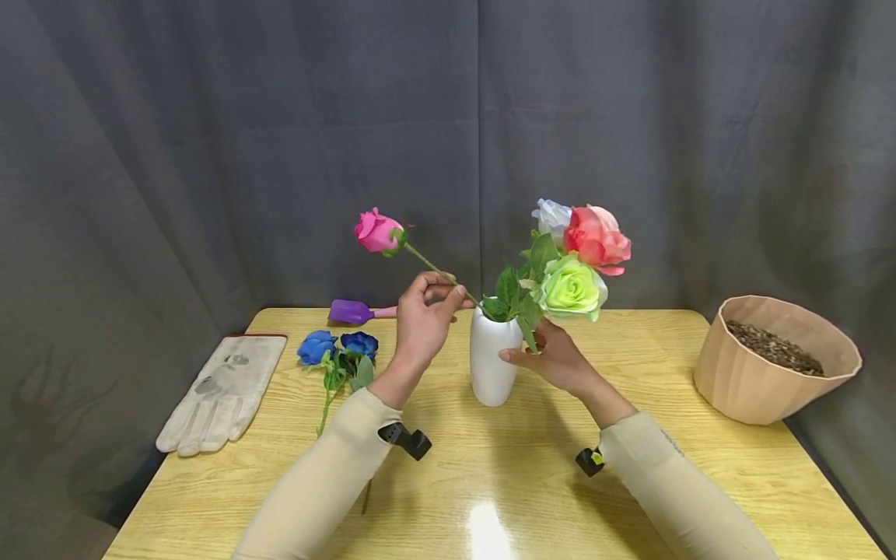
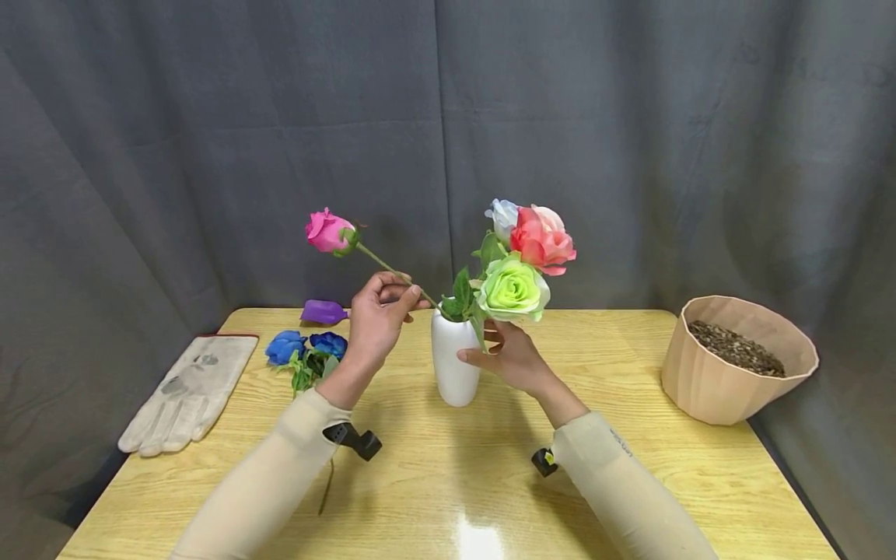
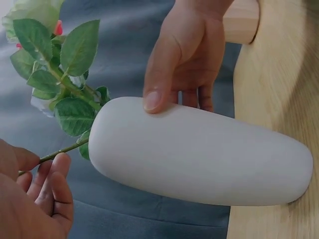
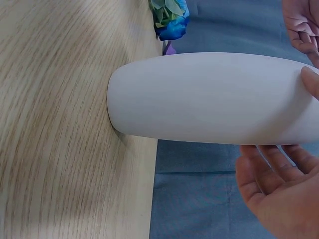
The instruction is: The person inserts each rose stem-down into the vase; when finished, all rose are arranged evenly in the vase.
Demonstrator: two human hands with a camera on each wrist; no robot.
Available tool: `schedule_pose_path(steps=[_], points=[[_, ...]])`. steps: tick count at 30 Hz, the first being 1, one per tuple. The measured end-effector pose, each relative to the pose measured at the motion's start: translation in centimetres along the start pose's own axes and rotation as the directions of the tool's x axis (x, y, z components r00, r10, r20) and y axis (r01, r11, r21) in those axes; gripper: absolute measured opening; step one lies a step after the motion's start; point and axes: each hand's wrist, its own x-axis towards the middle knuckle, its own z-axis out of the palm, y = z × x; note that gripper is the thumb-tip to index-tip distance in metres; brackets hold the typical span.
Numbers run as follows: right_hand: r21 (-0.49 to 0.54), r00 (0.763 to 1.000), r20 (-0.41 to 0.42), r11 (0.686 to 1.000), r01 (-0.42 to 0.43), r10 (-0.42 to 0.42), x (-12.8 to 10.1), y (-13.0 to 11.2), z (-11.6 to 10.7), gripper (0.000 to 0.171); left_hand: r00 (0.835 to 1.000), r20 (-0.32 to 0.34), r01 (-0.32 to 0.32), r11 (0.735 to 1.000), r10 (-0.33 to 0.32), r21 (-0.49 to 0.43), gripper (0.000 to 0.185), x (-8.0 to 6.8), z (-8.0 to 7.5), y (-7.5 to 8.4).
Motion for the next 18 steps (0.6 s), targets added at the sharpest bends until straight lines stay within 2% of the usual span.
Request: schedule_pose_path(steps=[6,9,13,18], points=[[0.011,1.0,0.005,1.0,0.003,-0.003,-0.05,0.0,-0.06,0.073,0.998,0.06,-0.022,0.997,0.018,0.072,0.017,-0.36,0.33,-0.22],[0.015,1.0,0.005,1.0,0.008,-0.008,-0.04,-0.02,-0.05,0.074,0.998,0.069,-0.006,0.992,-0.003,0.126,0.017,-0.47,0.4,-0.25],[0.009,1.0,0.002,1.0,0.014,-0.014,-0.06,0.0,-0.05,0.072,0.994,0.097,0.019,0.981,-0.039,0.191,0.017,-0.59,0.47,-0.37],[0.019,1.0,0.005,1.0,0.02,-0.02,-0.13,-0.1,0.0,0.071,0.99,0.136,0.0,0.958,-0.041,0.288,0.013,-0.64,0.41,-0.54]])
